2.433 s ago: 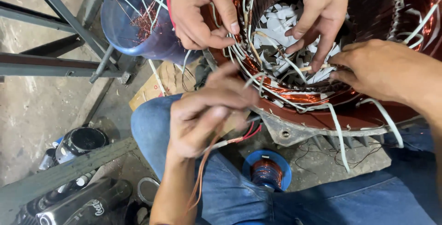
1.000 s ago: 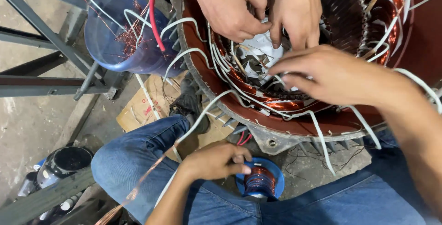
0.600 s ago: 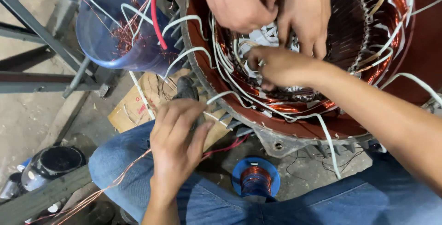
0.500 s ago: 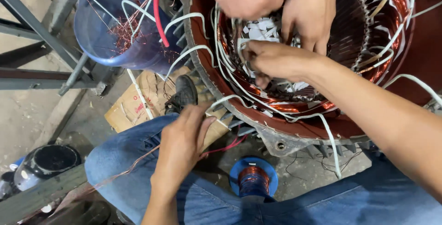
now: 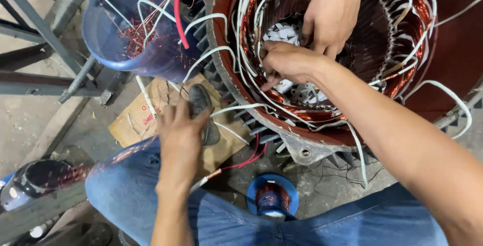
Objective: Stripping wire insulation and organizing internal wiring of an electric motor stator.
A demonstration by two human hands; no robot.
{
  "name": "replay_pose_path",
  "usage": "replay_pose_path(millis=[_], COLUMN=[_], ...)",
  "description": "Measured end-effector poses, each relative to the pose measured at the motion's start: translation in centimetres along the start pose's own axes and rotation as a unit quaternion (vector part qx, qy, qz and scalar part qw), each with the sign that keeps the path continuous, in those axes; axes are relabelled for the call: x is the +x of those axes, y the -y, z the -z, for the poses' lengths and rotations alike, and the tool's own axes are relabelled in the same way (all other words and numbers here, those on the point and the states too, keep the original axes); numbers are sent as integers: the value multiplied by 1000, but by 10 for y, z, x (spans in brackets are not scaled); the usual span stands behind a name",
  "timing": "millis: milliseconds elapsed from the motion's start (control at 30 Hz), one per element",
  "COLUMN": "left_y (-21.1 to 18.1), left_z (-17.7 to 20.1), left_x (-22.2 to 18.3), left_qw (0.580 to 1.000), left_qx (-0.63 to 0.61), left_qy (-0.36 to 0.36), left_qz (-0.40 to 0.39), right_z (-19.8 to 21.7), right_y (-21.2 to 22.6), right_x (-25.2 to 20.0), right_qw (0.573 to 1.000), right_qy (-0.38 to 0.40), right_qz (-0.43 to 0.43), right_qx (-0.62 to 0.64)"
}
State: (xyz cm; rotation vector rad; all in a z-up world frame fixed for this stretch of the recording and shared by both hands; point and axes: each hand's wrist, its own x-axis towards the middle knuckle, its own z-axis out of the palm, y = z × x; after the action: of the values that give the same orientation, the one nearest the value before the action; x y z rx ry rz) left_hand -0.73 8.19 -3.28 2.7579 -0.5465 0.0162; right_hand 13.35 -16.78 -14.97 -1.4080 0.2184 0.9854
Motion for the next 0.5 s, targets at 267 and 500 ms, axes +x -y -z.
replay_pose_path(millis=[267, 500], left_y=[20, 20], left_z=[-84, -77], left_x=[-16, -16], left_qw=[945, 897], left_qx=[-241, -351], left_qy=[197, 254], left_qz=[95, 90], right_z=[-17, -17], right_y=[24, 46], right_x=[-51, -132], right_qw=[998, 915], right_qy=[-11, -2], right_qz=[-12, -110], right_qx=[-64, -389])
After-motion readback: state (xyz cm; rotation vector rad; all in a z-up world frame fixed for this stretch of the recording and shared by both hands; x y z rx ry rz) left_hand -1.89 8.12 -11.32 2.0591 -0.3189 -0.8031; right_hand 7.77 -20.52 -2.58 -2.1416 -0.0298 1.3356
